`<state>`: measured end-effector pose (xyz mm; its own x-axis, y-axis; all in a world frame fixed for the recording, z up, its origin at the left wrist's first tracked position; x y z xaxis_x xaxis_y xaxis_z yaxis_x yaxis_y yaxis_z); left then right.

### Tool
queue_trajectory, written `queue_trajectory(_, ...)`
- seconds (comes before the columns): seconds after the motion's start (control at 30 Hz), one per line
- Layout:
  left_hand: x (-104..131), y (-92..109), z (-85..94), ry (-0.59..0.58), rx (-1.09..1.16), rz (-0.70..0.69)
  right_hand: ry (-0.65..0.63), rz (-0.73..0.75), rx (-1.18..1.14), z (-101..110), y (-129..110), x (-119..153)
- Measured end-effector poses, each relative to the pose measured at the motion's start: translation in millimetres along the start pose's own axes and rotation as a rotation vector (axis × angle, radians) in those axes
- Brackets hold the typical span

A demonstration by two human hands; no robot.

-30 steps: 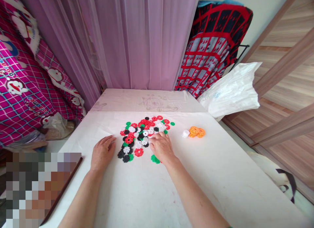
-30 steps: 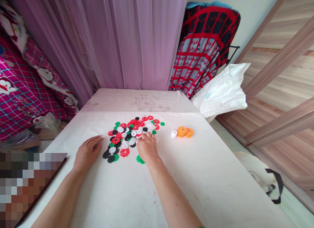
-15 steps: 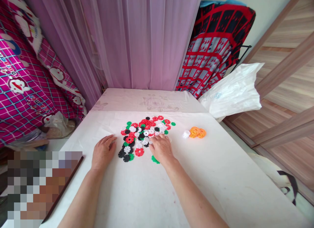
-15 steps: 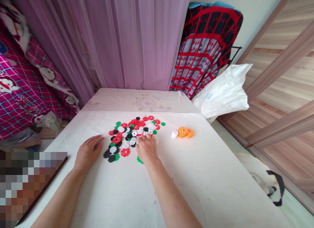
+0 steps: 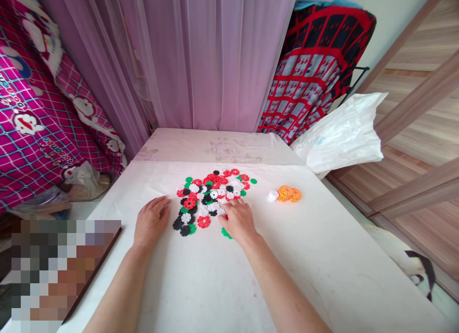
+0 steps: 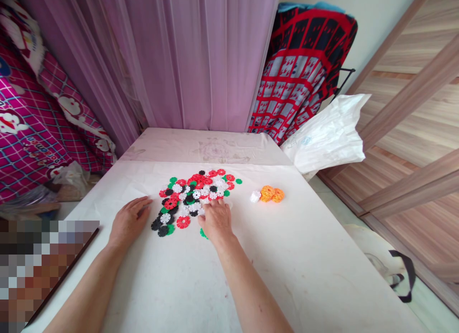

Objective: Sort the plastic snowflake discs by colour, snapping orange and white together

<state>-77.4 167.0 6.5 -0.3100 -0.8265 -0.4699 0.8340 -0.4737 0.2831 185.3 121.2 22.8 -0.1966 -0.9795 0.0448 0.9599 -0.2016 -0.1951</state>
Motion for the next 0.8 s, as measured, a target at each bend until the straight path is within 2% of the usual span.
queue_trajectory(0.23, -0.6, -0.2, -0.3, -0.018, -0.007, 0.002, -0.021, -0.032, 0.007, -4.8, -3.8, 0.4)
queue_trajectory(0.37, -1.2, -0.1, 0.4, -0.014, -0.003, -0.006, 0.029, 0.006, -0.014, 5.9, -5.6, 4.1)
queue_trajectory(0.47, -1.8, 0.5, 1.5, -0.010, -0.004, -0.009, 0.103, -0.044, -0.090, 25.1, 20.8, -1.3)
queue_trajectory(0.57, -2.0, 0.4, 1.4, -0.016, -0.004, -0.003, 0.186, -0.175, -0.197, 42.7, 70.7, -11.5)
queue_trajectory(0.67, -2.1, -0.1, 1.2, -0.019, -0.007, -0.005, 0.191, -0.243, -0.265, 43.9, 108.2, -19.3)
queue_trajectory(0.73, -2.2, -0.5, 1.4, -0.016, -0.013, -0.010, 0.178, -0.245, -0.274, 40.7, 117.0, -21.4)
queue_trajectory(0.8, -2.2, -0.9, 1.4, -0.016, -0.015, -0.013, 0.160, -0.225, -0.257, 37.7, 114.3, -21.3)
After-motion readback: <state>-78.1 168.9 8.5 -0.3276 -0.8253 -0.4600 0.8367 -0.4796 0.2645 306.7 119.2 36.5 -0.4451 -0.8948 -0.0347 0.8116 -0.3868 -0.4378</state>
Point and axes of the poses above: each hand's wrist, its own x-axis away from the middle knuckle, its own z-axis out of the back of the hand, y = z × x, the point moved 10 cm from there along -x, towards the middle knuckle, and after that the axes turned 13 degrees about -z, right-handed, at the moved point
